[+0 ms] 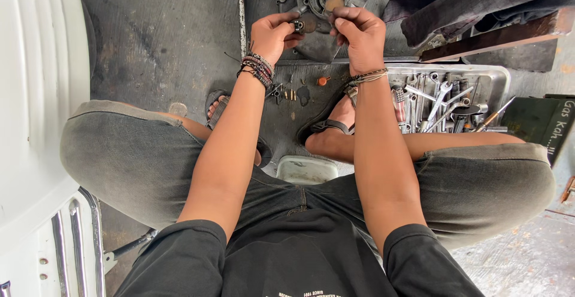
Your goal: The person sits on the floor and uses a small screwdriver to manipulate and adjust small components within a disassembled engine casing. They repeatedly pick up, examine, and place small metal parts and fasteners into the engine assembly.
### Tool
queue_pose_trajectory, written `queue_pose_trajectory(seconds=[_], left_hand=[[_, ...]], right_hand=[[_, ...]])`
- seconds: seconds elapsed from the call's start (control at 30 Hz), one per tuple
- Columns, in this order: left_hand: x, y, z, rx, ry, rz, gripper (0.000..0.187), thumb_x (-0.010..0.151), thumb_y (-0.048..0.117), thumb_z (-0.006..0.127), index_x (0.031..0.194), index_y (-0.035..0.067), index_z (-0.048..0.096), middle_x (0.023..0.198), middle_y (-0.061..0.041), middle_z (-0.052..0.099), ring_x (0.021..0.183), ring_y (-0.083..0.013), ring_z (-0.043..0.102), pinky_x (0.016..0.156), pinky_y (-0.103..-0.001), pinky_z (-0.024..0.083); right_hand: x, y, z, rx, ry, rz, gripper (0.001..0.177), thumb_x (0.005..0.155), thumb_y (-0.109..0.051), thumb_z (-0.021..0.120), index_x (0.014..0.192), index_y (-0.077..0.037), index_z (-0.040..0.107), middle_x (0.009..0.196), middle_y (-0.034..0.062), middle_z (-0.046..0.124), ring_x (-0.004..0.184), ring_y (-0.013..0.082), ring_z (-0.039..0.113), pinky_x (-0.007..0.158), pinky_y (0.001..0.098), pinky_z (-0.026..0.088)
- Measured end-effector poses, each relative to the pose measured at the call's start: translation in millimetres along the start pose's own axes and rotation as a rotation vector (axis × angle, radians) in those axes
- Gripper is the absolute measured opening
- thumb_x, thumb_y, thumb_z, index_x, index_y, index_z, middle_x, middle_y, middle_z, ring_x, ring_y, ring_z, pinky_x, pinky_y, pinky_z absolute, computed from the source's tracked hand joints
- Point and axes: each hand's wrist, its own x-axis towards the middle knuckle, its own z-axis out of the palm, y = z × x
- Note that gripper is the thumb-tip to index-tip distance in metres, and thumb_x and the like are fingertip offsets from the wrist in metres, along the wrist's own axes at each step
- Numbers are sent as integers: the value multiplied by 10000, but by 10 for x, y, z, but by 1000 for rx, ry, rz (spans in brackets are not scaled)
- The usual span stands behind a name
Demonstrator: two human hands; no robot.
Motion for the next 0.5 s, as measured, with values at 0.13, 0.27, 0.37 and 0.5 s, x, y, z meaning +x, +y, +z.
queue_pose_trajectory(seconds=[0.13, 0.27, 0.37, 0.5], left_hand=[[11, 13, 48, 10, -14, -4, 233, 884, 40, 610, 1064, 45, 759, 863, -156, 781, 726, -214, 793, 609, -242, 630], [16, -1, 40, -10, -18, 4, 230, 876, 34, 615, 1058, 39, 755, 864, -167, 779, 723, -226, 793, 606, -245, 631], [5, 13, 35, -5, -20, 6, 225, 883, 23, 609, 1049, 38, 760, 878, -169, 778, 723, -231, 795, 608, -246, 638], [7, 3, 33, -5, -18, 2, 229, 883, 15, 601, 1036, 48, 767, 888, -160, 781, 721, -230, 794, 604, -249, 637]], right_hand=[[17, -106, 11, 8, -3, -42, 150, 868, 66, 640, 969, -33, 691, 913, 155, 739, 671, 153, 667, 505, 226, 497], [6, -247, 23, -56, -19, -95, 144, 892, 60, 636, 968, -58, 668, 931, 132, 743, 712, 157, 679, 559, 235, 530], [8, -311, 19, -113, -44, -149, 143, 915, 33, 627, 1008, -76, 628, 945, 135, 749, 721, 160, 683, 556, 226, 506], [34, -292, -2, -79, -56, -184, 225, 913, 28, 627, 1078, -95, 538, 963, 204, 761, 737, 176, 670, 615, 245, 513]])
